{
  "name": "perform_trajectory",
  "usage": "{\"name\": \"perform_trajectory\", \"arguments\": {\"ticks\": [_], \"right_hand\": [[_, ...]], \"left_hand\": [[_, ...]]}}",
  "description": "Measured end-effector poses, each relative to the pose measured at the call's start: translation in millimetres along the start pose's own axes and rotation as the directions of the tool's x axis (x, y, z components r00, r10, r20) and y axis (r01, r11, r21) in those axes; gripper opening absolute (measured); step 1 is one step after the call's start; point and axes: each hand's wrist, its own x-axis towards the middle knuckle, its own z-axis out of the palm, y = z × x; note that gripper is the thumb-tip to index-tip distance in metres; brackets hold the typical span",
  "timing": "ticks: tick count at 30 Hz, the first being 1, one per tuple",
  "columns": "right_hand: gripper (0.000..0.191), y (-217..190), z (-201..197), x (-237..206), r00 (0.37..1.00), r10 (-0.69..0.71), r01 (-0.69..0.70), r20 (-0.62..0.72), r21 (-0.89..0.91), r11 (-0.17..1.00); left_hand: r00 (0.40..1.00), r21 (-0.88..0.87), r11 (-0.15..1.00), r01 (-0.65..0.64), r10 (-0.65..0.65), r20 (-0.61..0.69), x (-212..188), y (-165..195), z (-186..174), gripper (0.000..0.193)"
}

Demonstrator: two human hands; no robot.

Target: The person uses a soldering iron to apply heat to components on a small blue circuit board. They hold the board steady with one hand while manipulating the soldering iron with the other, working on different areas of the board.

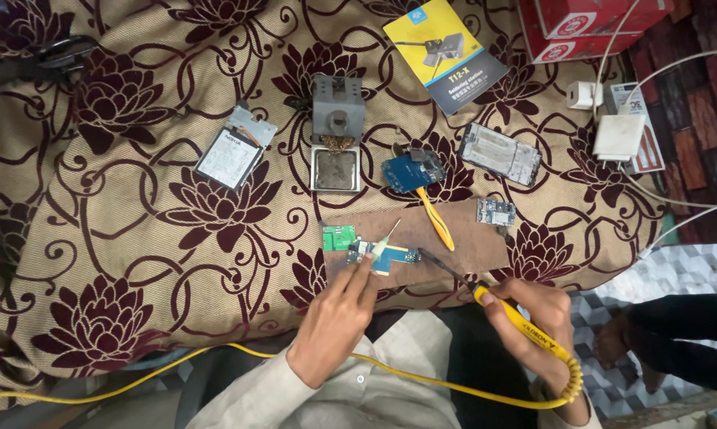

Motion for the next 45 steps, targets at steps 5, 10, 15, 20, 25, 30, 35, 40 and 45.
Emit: {"name": "perform_trajectory", "arguments": {"ticks": [5, 10, 15, 20, 25, 30, 35, 40, 45], "right_hand": [[0.011, -0.9, 0.1, 0.5, 1.0, 0.008, -0.008, 0.005, 0.011, 1.0], [0.011, -3.2, -4.2, -0.1, 1.0, 0.002, -0.001, -0.028, 0.022, 1.0], [0.011, 0.2, -6.4, 0.0, 1.0, 0.018, -0.018, 0.005, 0.037, 0.999], [0.011, 4.5, -4.9, -1.0, 1.0, -0.014, 0.014, 0.005, 0.041, 0.999], [0.013, 7.7, -5.6, 0.5, 0.999, -0.018, 0.016, 0.033, 0.042, 0.999], [0.013, 7.3, -5.7, 1.2, 0.999, 0.0, -0.002, 0.036, 0.053, 0.999], [0.016, 5.8, -4.3, 1.0, 0.998, 0.045, -0.046, 0.032, 0.047, 0.998], [0.015, 5.9, -3.5, 2.4, 0.998, -0.061, 0.061, 0.029, 0.012, 0.998], [0.014, 5.2, -4.2, 2.8, 0.991, -0.127, 0.128, 0.04, -0.022, 0.992]], "left_hand": [[0.998, 0.132, 0.991, 0.032, -0.023, -0.064, 7.8, 4.2, 0.2, 0.048], [0.995, 0.191, 0.981, 0.037, -0.019, -0.096, 17.5, 4.7, 3.5, 0.051], [0.997, 0.202, 0.978, 0.042, -0.027, -0.075, 22.1, 6.9, 6.4, 0.056], [0.996, 0.18, 0.983, 0.028, -0.012, -0.088, 24.8, 4.0, 5.0, 0.055], [0.996, 0.138, 0.99, -0.007, 0.019, -0.086, 24.7, 3.3, 3.6, 0.054], [0.998, 0.092, 0.996, -0.003, 0.008, -0.056, 22.2, 5.4, 0.3, 0.054], [0.997, 0.108, 0.994, 0.022, -0.013, -0.082, 19.1, 10.8, -4.5, 0.052], [0.998, 0.188, 0.981, 0.049, -0.042, -0.042, 19.6, 8.3, -7.0, 0.054], [0.996, 0.215, 0.973, 0.08, -0.072, -0.043, 20.7, 8.1, -5.1, 0.05]]}}
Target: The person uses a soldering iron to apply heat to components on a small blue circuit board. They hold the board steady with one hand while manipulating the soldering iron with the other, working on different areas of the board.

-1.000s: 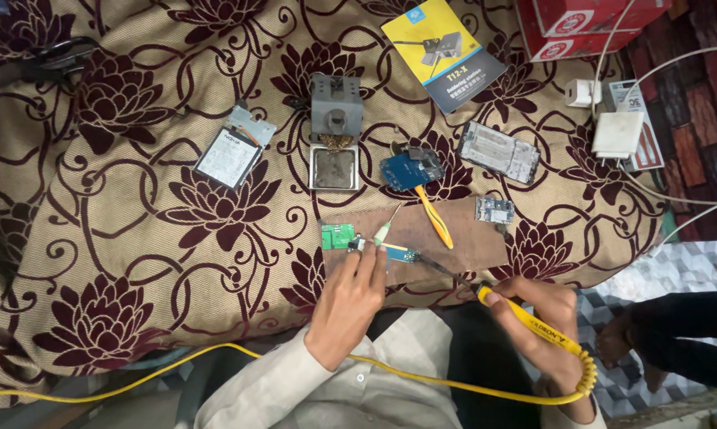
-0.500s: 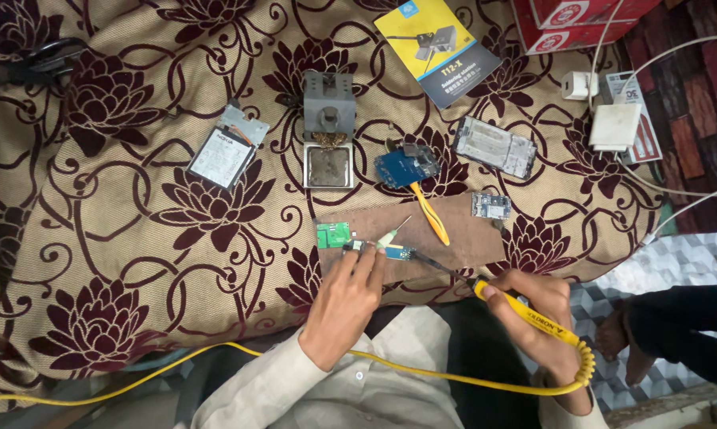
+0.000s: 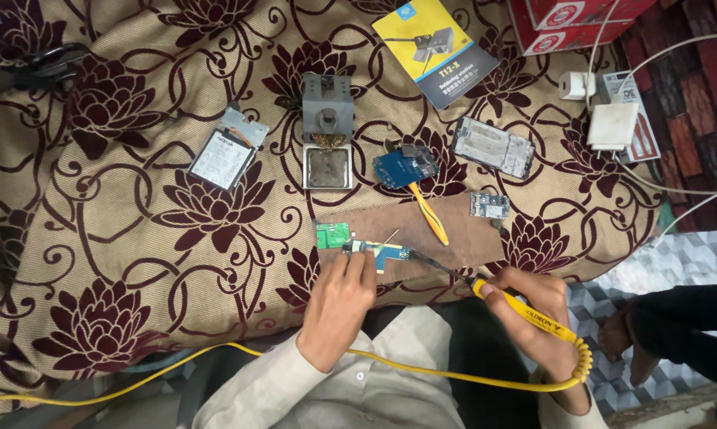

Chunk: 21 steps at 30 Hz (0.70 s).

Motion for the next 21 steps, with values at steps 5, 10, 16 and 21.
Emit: {"name": "perform_trajectory", "arguments": {"ticks": [5, 10, 16, 21], "right_hand": [[0.015, -1.9, 0.2, 0.3, 0.996, 0.092, -0.092, -0.001, 0.067, 0.994], [0.016, -2.8, -0.1, 1.4, 0.997, 0.077, -0.077, 0.006, 0.045, 0.996], [0.015, -5.2, 0.6, 0.9, 0.987, 0.16, -0.159, -0.007, 0.109, 0.981], [0.016, -4.6, -0.7, 0.9, 0.995, 0.097, -0.098, 0.007, 0.071, 0.993]], "left_hand": [[1.0, -0.018, 1.0, -0.014, 0.013, -0.025, 2.1, -0.5, 2.2, 0.036], [0.999, 0.034, 0.999, -0.042, 0.043, -0.024, 1.6, -1.5, 5.4, 0.039], [0.999, 0.014, 0.999, -0.03, 0.03, -0.019, -2.3, -2.6, 11.0, 0.042], [0.999, -0.012, 1.0, -0.008, 0.008, -0.037, -3.6, -3.0, 15.7, 0.041]]}}
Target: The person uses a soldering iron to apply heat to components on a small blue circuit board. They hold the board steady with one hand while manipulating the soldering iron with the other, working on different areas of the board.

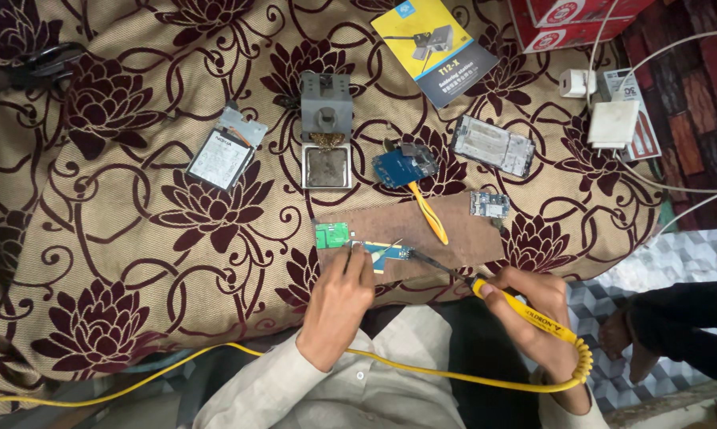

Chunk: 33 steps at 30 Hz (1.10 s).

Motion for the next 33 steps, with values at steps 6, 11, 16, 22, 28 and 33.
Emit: {"name": "perform_trajectory", "arguments": {"ticks": [6, 11, 16, 22, 28, 33], "right_hand": [[0.017, 2.0, 1.2, -1.4, 0.998, 0.07, -0.069, -0.012, 0.017, 0.997], [0.017, 4.1, 0.1, -1.4, 1.0, 0.008, -0.007, 0.02, -0.038, 0.999], [0.014, 2.4, 1.2, -2.0, 0.999, 0.048, -0.048, 0.0, 0.027, 0.998], [0.016, -1.7, 0.3, -0.5, 0.995, 0.104, -0.104, 0.005, 0.017, 0.994], [0.016, -4.4, 0.7, 0.3, 0.992, 0.124, -0.123, -0.01, 0.07, 0.99], [0.016, -6.4, 0.7, 1.3, 0.991, 0.13, -0.129, -0.008, 0.083, 0.988]], "left_hand": [[0.999, -0.061, 0.998, 0.023, -0.025, -0.02, 1.9, -3.4, -1.8, 0.043], [0.994, -0.016, 1.0, -0.004, 0.002, -0.111, 4.1, -6.1, -14.7, 0.033], [0.998, -0.055, 0.997, 0.057, -0.058, -0.011, 3.9, -13.9, -23.5, 0.027], [0.996, -0.044, 0.995, 0.091, -0.09, 0.016, 5.5, -18.8, -18.6, 0.054], [0.998, -0.07, 0.996, 0.053, -0.05, 0.039, 5.5, -18.4, -13.4, 0.06], [1.0, -0.106, 0.994, 0.028, -0.028, 0.004, 5.3, -15.0, -9.1, 0.052]]}}
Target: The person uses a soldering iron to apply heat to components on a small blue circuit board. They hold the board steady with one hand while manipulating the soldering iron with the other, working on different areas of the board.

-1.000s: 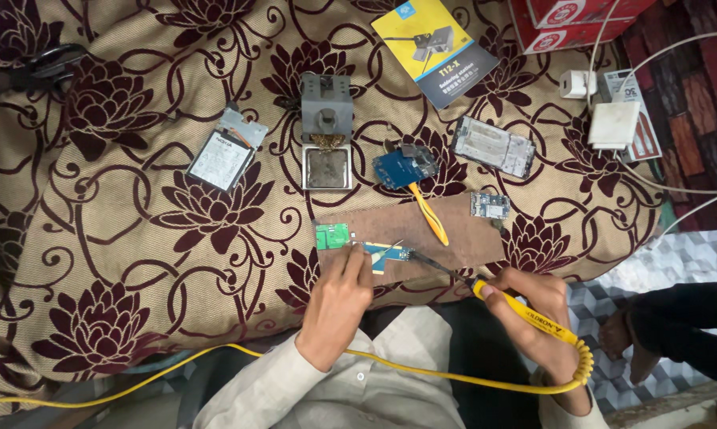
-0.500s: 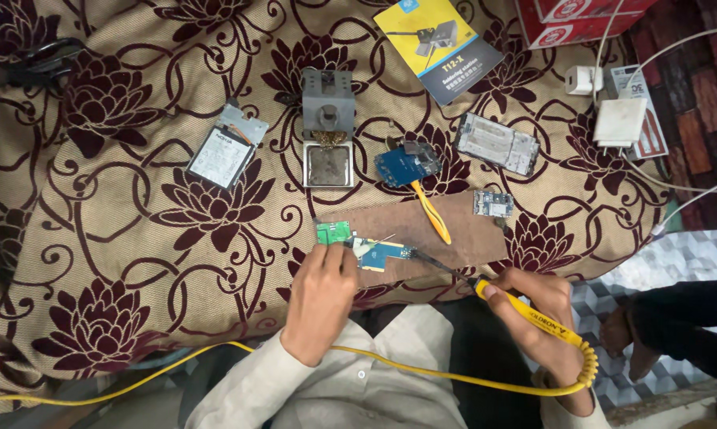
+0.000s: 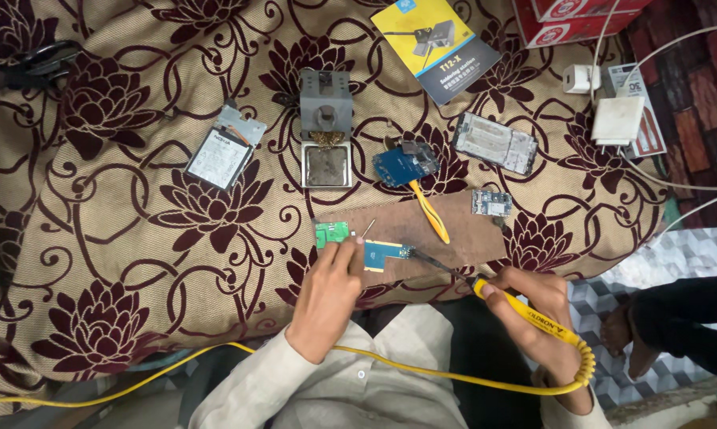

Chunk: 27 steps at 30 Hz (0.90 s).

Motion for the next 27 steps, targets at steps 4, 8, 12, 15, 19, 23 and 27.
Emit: {"name": "perform_trajectory", "arguments": {"ticks": [4, 8, 12, 15, 19, 23, 27], "right_hand": [[0.016, -3.3, -1.6, 2.4, 1.0, -0.012, 0.012, 0.01, -0.016, 1.0], [0.015, -4.4, -6.7, 3.9, 0.993, -0.097, 0.096, 0.072, 0.01, 0.995], [0.015, 3.3, -8.4, 4.5, 0.979, -0.175, 0.174, 0.105, 0.014, 0.985], [0.017, 13.7, -6.0, 4.2, 0.994, -0.054, 0.059, 0.09, -0.05, 0.997], [0.014, 29.4, -10.0, 6.6, 0.988, 0.111, -0.113, 0.106, 0.019, 0.993], [0.018, 39.8, -16.4, 10.7, 0.97, 0.165, -0.18, 0.177, 0.067, 0.981], [0.019, 41.3, -18.9, 12.4, 0.975, 0.101, -0.111, 0.199, 0.036, 0.993]], "left_hand": [[0.998, 0.016, 1.0, 0.012, -0.013, 0.065, 0.4, 1.0, 1.8, 0.046], [0.998, 0.021, 1.0, 0.002, -0.003, 0.059, 0.4, 0.3, 1.0, 0.053], [0.998, 0.025, 1.0, -0.002, 0.0, 0.063, 1.7, -0.4, -0.5, 0.053], [0.998, 0.036, 0.999, -0.013, 0.011, 0.066, 1.8, 0.1, -2.5, 0.055], [0.997, 0.061, 0.998, -0.033, 0.029, 0.068, 0.8, 0.0, -5.5, 0.057], [0.995, 0.048, 0.998, -0.041, 0.036, 0.092, 2.0, -2.4, -6.4, 0.056], [0.995, 0.031, 0.999, -0.041, 0.038, 0.097, 2.3, -3.9, -7.1, 0.055]]}}
